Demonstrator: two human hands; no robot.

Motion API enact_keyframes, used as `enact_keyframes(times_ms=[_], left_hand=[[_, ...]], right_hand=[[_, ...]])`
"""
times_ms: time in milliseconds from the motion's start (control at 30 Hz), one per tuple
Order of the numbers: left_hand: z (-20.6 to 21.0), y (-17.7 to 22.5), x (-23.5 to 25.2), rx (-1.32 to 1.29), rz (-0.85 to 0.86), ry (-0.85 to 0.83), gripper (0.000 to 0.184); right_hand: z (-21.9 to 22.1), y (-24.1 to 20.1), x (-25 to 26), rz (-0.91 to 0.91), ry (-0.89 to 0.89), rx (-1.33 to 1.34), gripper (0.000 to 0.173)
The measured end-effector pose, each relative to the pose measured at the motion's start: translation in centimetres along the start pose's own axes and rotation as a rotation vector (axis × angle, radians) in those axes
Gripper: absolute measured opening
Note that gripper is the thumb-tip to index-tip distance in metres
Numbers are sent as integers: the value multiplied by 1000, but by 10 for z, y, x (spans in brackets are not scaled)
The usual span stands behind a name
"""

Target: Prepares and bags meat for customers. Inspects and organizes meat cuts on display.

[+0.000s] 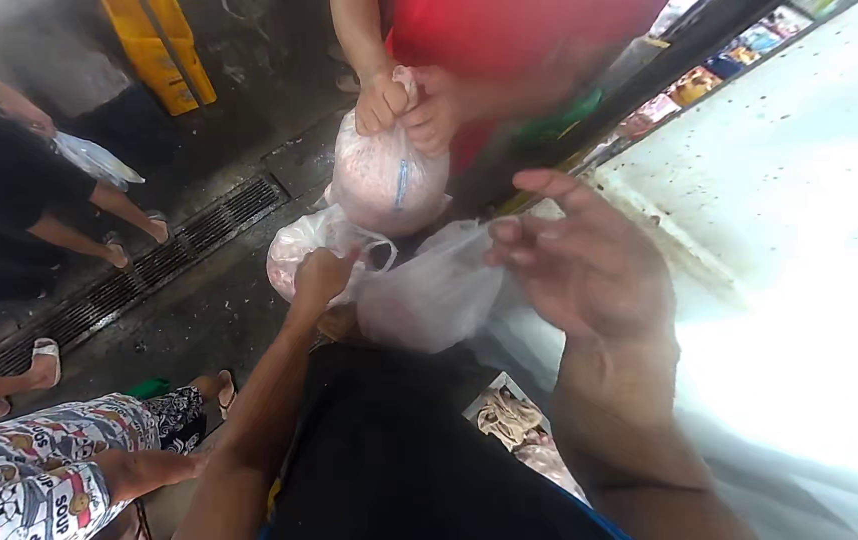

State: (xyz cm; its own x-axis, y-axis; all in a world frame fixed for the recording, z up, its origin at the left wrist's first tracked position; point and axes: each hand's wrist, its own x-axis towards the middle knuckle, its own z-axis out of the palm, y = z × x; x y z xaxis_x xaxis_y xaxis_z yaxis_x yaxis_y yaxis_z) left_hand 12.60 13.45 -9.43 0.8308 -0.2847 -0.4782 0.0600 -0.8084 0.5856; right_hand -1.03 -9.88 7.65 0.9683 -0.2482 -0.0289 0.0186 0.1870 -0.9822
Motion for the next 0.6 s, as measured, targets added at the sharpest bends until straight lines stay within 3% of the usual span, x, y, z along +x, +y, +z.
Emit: enact_keyframes(times_ms=[67, 167, 267, 333, 400, 433, 500, 567, 600], left_hand=[[16, -4, 16, -24, 2, 6, 62], [10, 2, 24, -184, 104, 126, 25], [-9, -6, 15, -783, 167, 185, 18], [-24, -2, 13, -1315, 68, 109, 7], [-31, 1, 14, -1480, 45, -14, 12], [-28, 2, 13, -1357, 98, -22, 19], [-18, 11, 4, -779, 232, 47, 41], [4, 33, -4, -189, 193, 126, 77], [15, 41, -2, -12, 167, 154, 79]], right_hand=[[1, -19, 10, -72, -84, -122, 47], [-8, -30, 16, -125, -55, -159, 40], [-15, -3, 22, -113, 62, -83, 36], [-24, 29, 32, -40, 156, -107, 35], [-37, 58, 40, 76, 225, -182, 33], [-42, 66, 43, 115, 247, -191, 33], [-45, 65, 48, 146, 261, -198, 34], [-43, 64, 44, 168, 241, -256, 36], [-41, 65, 45, 174, 231, -293, 37]])
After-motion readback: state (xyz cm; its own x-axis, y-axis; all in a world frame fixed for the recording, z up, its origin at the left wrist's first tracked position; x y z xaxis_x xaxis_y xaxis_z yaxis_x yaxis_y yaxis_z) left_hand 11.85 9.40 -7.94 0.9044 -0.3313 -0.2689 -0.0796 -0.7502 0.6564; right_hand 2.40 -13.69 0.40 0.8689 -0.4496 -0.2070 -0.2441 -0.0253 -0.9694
